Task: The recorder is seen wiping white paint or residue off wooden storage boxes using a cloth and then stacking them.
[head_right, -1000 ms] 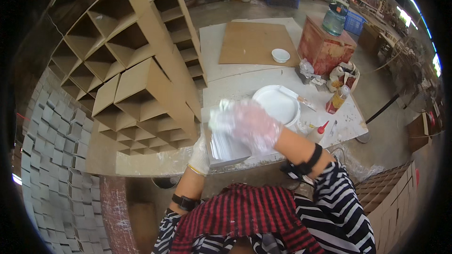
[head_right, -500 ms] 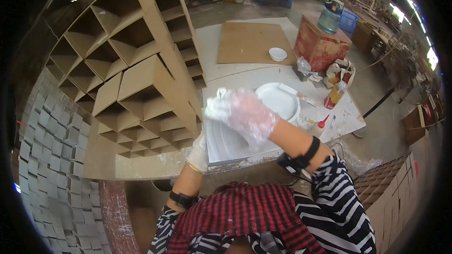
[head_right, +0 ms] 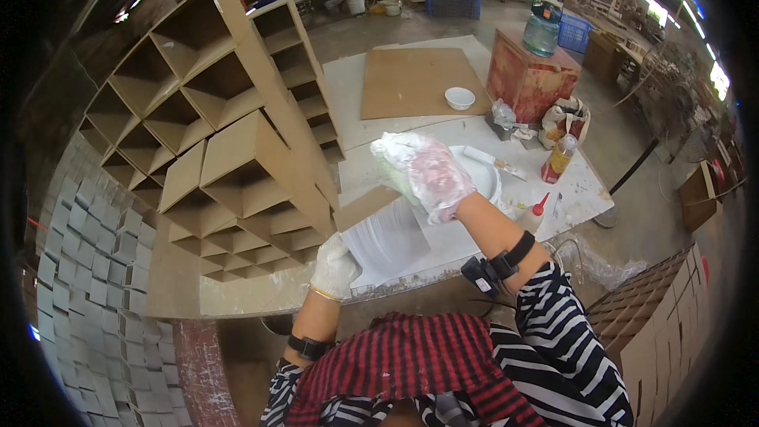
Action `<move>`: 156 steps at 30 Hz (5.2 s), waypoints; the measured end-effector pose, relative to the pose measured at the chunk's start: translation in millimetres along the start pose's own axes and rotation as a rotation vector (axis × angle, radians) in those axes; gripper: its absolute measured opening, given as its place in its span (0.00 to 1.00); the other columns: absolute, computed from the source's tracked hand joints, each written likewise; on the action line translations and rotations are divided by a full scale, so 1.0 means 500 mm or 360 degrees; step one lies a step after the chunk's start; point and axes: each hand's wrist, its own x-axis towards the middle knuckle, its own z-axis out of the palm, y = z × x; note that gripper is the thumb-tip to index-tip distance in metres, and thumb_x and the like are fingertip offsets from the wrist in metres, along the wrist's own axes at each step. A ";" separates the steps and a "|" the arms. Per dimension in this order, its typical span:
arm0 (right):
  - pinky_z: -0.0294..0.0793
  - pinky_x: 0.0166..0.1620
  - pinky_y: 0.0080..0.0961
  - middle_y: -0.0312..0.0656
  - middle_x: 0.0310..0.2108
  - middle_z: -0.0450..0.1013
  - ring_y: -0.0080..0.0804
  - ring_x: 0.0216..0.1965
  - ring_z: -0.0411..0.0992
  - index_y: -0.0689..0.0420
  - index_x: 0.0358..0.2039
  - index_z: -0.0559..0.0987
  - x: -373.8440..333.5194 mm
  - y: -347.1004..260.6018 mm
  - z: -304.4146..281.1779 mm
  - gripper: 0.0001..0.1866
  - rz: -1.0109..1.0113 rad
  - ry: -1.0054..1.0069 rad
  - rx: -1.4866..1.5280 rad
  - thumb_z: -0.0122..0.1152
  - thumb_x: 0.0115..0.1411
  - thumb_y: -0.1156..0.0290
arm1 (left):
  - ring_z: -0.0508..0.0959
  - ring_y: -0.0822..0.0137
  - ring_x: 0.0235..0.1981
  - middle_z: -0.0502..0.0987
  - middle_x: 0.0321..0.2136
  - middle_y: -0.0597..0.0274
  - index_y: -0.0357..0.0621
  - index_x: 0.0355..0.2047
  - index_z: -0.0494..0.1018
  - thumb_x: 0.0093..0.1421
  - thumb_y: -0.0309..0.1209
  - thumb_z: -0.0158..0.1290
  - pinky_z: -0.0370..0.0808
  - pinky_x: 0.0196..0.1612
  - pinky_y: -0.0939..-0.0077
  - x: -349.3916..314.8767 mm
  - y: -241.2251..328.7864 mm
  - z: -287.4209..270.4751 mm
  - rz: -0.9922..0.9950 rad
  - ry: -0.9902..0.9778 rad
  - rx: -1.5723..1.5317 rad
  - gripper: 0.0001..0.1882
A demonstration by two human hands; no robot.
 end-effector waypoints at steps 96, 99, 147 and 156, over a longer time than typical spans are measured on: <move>0.72 0.47 0.35 0.40 0.45 0.72 0.41 0.48 0.70 0.51 0.46 0.74 0.054 -0.115 -0.034 0.22 -0.0794 -0.0249 -0.0162 0.58 0.47 0.67 | 0.76 0.62 0.45 0.72 0.48 0.53 0.39 0.56 0.63 0.65 0.51 0.40 0.76 0.47 0.67 -0.042 -0.034 0.006 -0.0228 0.0222 -0.0203 0.30; 0.72 0.46 0.35 0.40 0.44 0.72 0.40 0.48 0.70 0.50 0.46 0.75 0.030 -0.103 -0.027 0.21 -0.0712 -0.0151 -0.0342 0.57 0.47 0.69 | 0.76 0.61 0.46 0.72 0.49 0.53 0.40 0.56 0.63 0.65 0.51 0.40 0.76 0.48 0.66 -0.051 -0.004 0.016 -0.0244 0.0247 -0.0223 0.30; 0.73 0.48 0.34 0.41 0.44 0.75 0.39 0.44 0.73 0.52 0.45 0.77 -0.044 -0.060 0.038 0.18 -0.0466 0.0149 0.0108 0.57 0.52 0.70 | 0.63 0.57 0.58 0.63 0.58 0.56 0.42 0.58 0.59 0.67 0.44 0.35 0.63 0.59 0.60 -0.034 -0.054 -0.064 0.0186 0.0041 -0.0105 0.25; 0.75 0.44 0.36 0.40 0.37 0.75 0.41 0.42 0.73 0.52 0.39 0.78 -0.029 -0.153 -0.032 0.16 -0.0472 -0.0334 -0.0085 0.58 0.46 0.73 | 0.74 0.62 0.43 0.74 0.40 0.54 0.36 0.46 0.67 0.66 0.37 0.38 0.72 0.47 0.69 -0.027 -0.024 -0.027 0.0364 0.0122 -0.0762 0.17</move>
